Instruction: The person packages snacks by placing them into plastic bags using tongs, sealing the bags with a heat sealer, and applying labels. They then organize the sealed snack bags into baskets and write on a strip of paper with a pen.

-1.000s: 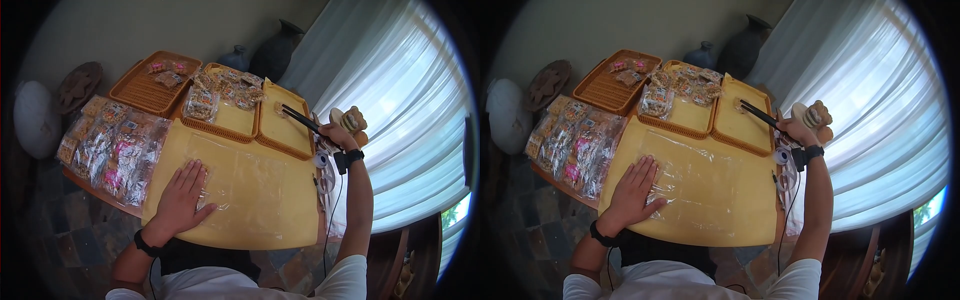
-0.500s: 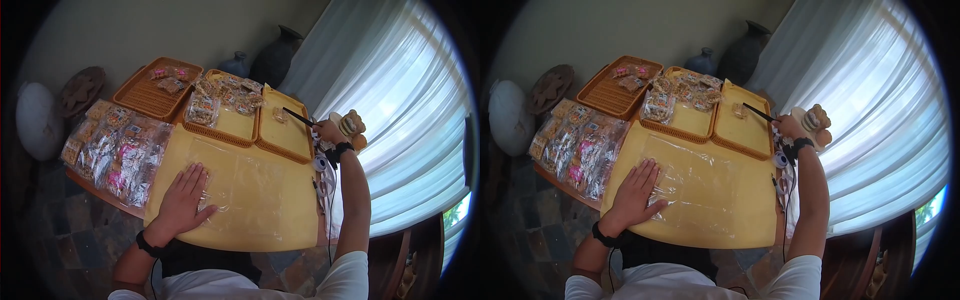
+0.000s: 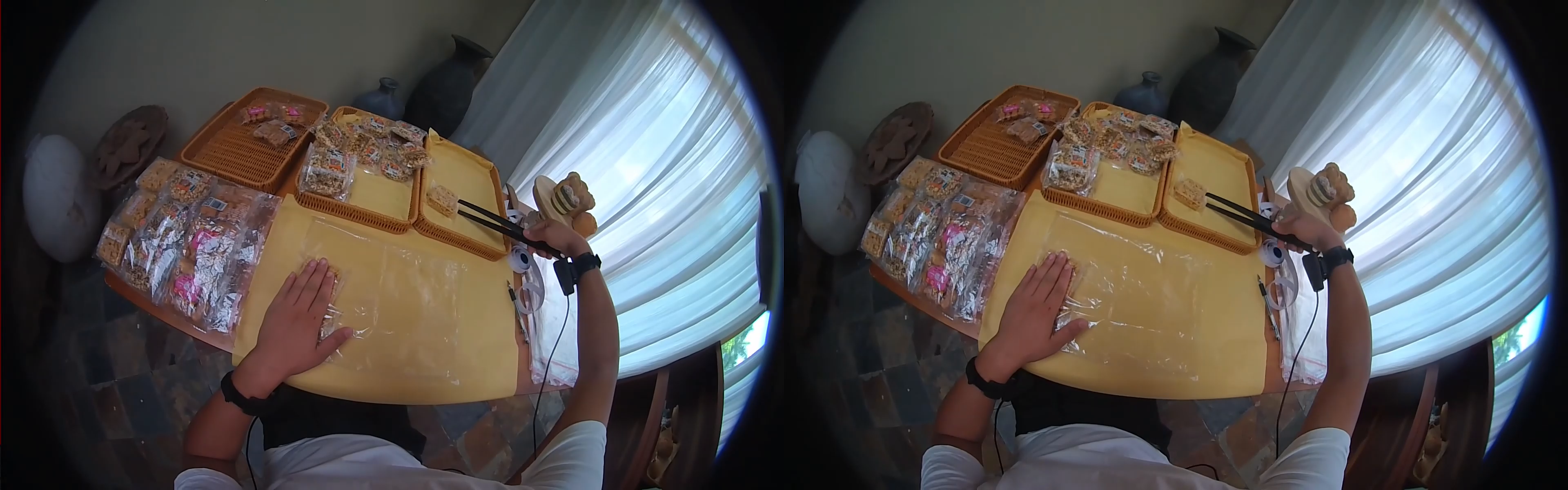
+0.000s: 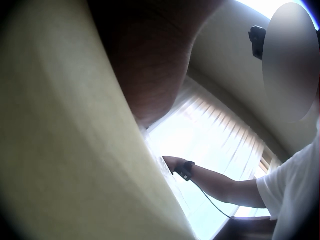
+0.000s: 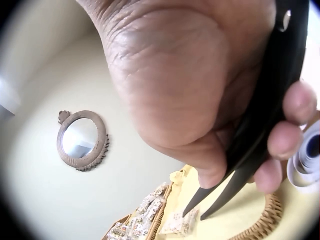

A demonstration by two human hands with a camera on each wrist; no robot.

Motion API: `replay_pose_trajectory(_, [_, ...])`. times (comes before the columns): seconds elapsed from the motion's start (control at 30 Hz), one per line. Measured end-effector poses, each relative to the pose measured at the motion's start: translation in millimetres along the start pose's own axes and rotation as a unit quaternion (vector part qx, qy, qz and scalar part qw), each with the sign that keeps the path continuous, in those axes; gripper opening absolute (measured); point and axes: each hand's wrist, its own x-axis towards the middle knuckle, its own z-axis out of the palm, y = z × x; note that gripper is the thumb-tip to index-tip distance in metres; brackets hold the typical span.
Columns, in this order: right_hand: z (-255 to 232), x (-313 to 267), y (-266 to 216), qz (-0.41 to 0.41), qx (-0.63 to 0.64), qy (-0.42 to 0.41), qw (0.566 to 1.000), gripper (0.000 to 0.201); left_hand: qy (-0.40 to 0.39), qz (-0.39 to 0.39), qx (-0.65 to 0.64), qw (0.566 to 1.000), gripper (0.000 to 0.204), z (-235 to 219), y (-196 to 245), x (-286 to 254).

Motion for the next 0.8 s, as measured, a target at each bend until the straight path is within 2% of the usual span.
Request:
replay_pose_trajectory(0.13, [22,31,18,-0.033,0.070,-0.003,0.997,0.028,0.002,0.005,0.003,1.000,0.093,1,0,-1])
replay_pose_trajectory(0.23, [40,54,15,-0.031,0.209,-0.053,0.976,0.021,0.002,0.007,-0.008,1.000,0.092,0,0,0])
replay_pose_trajectory(0.37, [44,63,7,-0.010,0.234,-0.067,0.970,0.021,0.001,0.004,-0.003,1.000,0.092,0,1,0])
replay_pose_trajectory(0.47, [39,71,14,-0.031,0.243,-0.109,0.963,0.020,0.000,0.004,-0.004,1.000,0.092,0,1,-1])
replay_pose_trajectory(0.57, [38,65,22,-0.066,0.202,-0.137,0.968,0.020,-0.005,-0.001,-0.011,1.000,0.092,-1,1,0])
replay_pose_trajectory(0.63, [48,43,20,-0.042,0.227,-0.082,0.970,0.020,0.002,-0.006,-0.010,1.000,0.092,0,2,-1])
replay_pose_trajectory(0.8, [59,15,59,-0.045,0.291,-0.104,0.950,0.020,-0.002,0.001,-0.008,1.000,0.093,2,2,0])
